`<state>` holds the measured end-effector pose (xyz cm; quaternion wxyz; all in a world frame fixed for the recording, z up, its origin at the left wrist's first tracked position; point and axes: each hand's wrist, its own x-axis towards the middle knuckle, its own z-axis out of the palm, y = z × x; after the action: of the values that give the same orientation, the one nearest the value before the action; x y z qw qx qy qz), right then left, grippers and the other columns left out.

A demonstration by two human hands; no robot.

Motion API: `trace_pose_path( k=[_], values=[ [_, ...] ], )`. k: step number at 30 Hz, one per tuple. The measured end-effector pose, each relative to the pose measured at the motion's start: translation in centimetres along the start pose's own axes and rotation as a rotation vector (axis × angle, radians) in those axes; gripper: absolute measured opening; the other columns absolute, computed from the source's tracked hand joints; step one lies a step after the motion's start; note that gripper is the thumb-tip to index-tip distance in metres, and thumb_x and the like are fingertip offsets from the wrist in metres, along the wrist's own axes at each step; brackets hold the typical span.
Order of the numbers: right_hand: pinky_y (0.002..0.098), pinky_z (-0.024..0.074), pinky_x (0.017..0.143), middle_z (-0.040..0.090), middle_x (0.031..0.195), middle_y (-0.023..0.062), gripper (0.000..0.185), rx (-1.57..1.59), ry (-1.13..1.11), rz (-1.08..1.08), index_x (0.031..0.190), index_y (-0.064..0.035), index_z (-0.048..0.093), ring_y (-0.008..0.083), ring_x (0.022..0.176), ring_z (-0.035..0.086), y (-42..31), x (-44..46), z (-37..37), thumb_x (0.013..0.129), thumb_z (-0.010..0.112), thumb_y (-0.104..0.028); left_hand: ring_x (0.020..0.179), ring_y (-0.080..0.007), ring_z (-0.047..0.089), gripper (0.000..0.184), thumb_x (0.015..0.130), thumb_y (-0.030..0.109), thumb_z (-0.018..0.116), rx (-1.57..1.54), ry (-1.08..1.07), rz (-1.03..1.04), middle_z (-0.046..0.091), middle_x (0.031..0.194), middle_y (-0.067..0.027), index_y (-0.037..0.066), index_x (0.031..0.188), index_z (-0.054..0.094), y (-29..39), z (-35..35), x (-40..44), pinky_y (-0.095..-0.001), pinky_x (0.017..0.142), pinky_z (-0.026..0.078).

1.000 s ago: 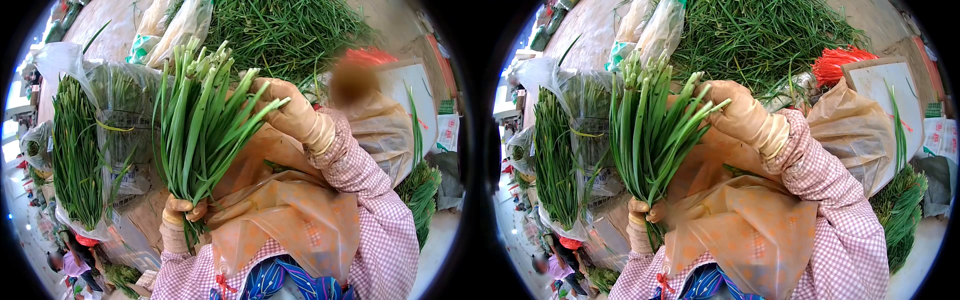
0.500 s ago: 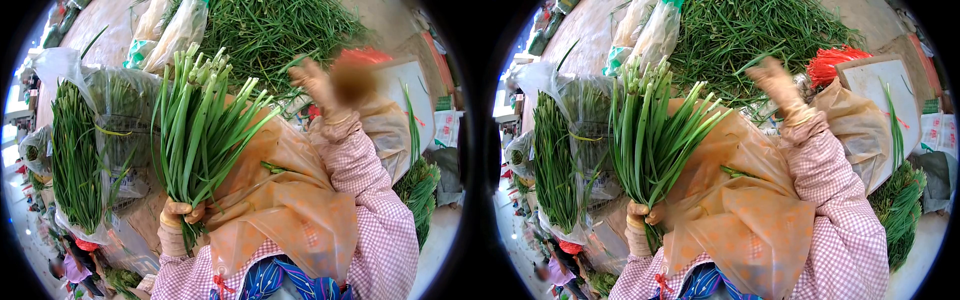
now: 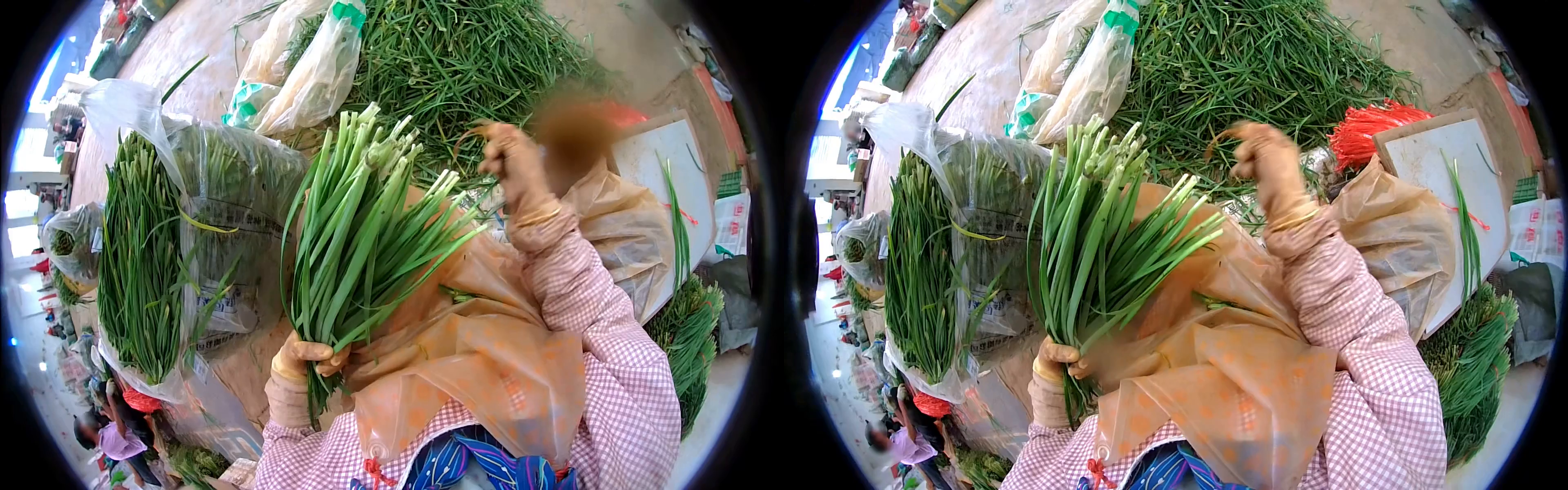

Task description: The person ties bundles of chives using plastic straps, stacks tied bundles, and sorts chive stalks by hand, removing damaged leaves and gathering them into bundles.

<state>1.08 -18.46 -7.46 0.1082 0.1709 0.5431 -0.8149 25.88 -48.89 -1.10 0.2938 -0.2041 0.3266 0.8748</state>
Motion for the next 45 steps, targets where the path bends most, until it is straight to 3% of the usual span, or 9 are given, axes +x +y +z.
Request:
trace_pose_path(
  k=[3, 9, 18, 21, 23, 26, 34, 41, 45],
  values=[
    [0.026, 0.052, 0.057, 0.067, 0.082, 0.0066, 0.027, 0.169, -0.039, -0.146, 0.104, -0.0004, 0.06, 0.0099, 0.058, 0.057, -0.5, 2.4, -4.1, 0.09, 0.062, -0.023, 0.039, -0.0136, 0.04, 0.051, 0.071, 0.009, 0.069, -0.008, -0.007, -0.01, 0.055, 0.067, -0.0141, -0.007, 0.115, 0.049, 0.0, -0.4, 0.0, -0.0246, 0.035, 0.031],
    [0.025, 0.0494, 0.07, 0.068, 0.08, 0.0052, 0.032, -0.716, -0.628, -0.095, 0.098, -0.0012, 0.068, 0.0124, 0.074, 0.062, -6.7, -6.8, 7.0, 0.086, 0.066, -0.03, 0.039, -0.0137, 0.04, 0.05, 0.072, 0.009, 0.069, -0.039, -0.042, -0.043, 0.055, 0.067, -0.0138, -0.007, 0.114, 0.049, -0.3, -0.7, 0.7, -0.025, 0.035, 0.032],
    [0.0236, 0.0474, 0.057, 0.062, 0.071, 0.001, 0.011, -0.291, -0.562, 0.036, 0.09, 0.0001, 0.065, 0.0076, 0.063, 0.057, -0.8, -6.6, 6.0, 0.089, 0.059, -0.01, 0.04, -0.0138, 0.041, 0.049, 0.072, 0.009, 0.069, -0.081, -0.044, -0.051, 0.055, 0.067, -0.0134, -0.007, 0.113, 0.049, -0.7, -0.8, 0.5, -0.0256, 0.035, 0.032],
    [0.0349, 0.0517, 0.059, 0.062, 0.071, 0.0144, 0.012, -0.848, -0.303, -0.736, 0.092, -0.0065, 0.065, 0.0257, 0.065, 0.063, 0.2, -4.3, 4.0, 0.085, 0.059, -0.013, 0.04, -0.0138, 0.041, 0.048, 0.072, 0.009, 0.068, -0.086, -0.053, -0.057, 0.055, 0.067, -0.0133, -0.008, 0.113, 0.049, -0.7, -1.0, 0.7, -0.0258, 0.036, 0.032],
    [0.036, 0.0501, 0.062, 0.063, 0.075, 0.0132, 0.014, -0.925, -0.095, -0.849, 0.091, -0.0087, 0.067, 0.0296, 0.067, 0.062, -0.4, -1.6, 2.3, 0.084, 0.061, -0.019, 0.04, -0.0138, 0.041, 0.048, 0.072, 0.009, 0.068, -0.085, -0.057, -0.059, 0.055, 0.067, -0.0132, -0.008, 0.113, 0.049, -0.7, -1.0, 0.8, -0.026, 0.036, 0.032],
    [0.0258, 0.0475, 0.059, 0.066, 0.073, 0.0055, 0.017, -0.626, -0.033, -0.405, 0.091, 0.0005, 0.066, 0.0128, 0.064, 0.06, -2.7, 0.8, -0.1, 0.09, 0.059, -0.015, 0.04, -0.0139, 0.041, 0.048, 0.073, 0.009, 0.068, -0.092, -0.063, -0.065, 0.055, 0.067, -0.0131, -0.008, 0.113, 0.049, -0.8, -0.8, 0.7, -0.0262, 0.036, 0.033],
    [0.0292, 0.0535, 0.065, 0.067, 0.092, 0.0075, 0.03, -0.082, -0.278, -0.014, 0.118, -0.0061, 0.056, 0.0135, 0.07, 0.063, -4.9, 1.6, -2.7, 0.088, 0.053, -0.007, 0.04, -0.014, 0.041, 0.046, 0.073, 0.01, 0.068, -0.11, -0.064, -0.052, 0.055, 0.067, -0.0127, -0.008, 0.112, 0.049, -0.8, -1.2, 0.2, -0.0267, 0.036, 0.033],
    [0.0468, 0.0502, 0.087, 0.064, 0.108, 0.0102, 0.029, 0.461, -0.569, -0.045, 0.11, -0.0069, 0.058, 0.0264, 0.103, 0.06, -5.4, 1.1, -3.4, 0.09, 0.059, -0.028, 0.04, -0.014, 0.041, 0.045, 0.074, 0.01, 0.067, -0.131, -0.055, -0.049, 0.054, 0.067, -0.0124, -0.008, 0.111, 0.049, -1.1, -1.9, -0.4, -0.0271, 0.037, 0.033],
    [0.0457, 0.0512, 0.086, 0.064, 0.105, 0.0108, 0.03, 0.548, -0.553, -0.227, 0.108, -0.0077, 0.059, 0.0264, 0.098, 0.062, -7.8, 0.6, -5.3, 0.091, 0.059, -0.033, 0.04, -0.0141, 0.041, 0.045, 0.074, 0.01, 0.067, -0.156, -0.032, -0.047, 0.054, 0.068, -0.0123, -0.008, 0.111, 0.05, -1.1, -2.6, -0.1, -0.0274, 0.037, 0.034]
  ],
)
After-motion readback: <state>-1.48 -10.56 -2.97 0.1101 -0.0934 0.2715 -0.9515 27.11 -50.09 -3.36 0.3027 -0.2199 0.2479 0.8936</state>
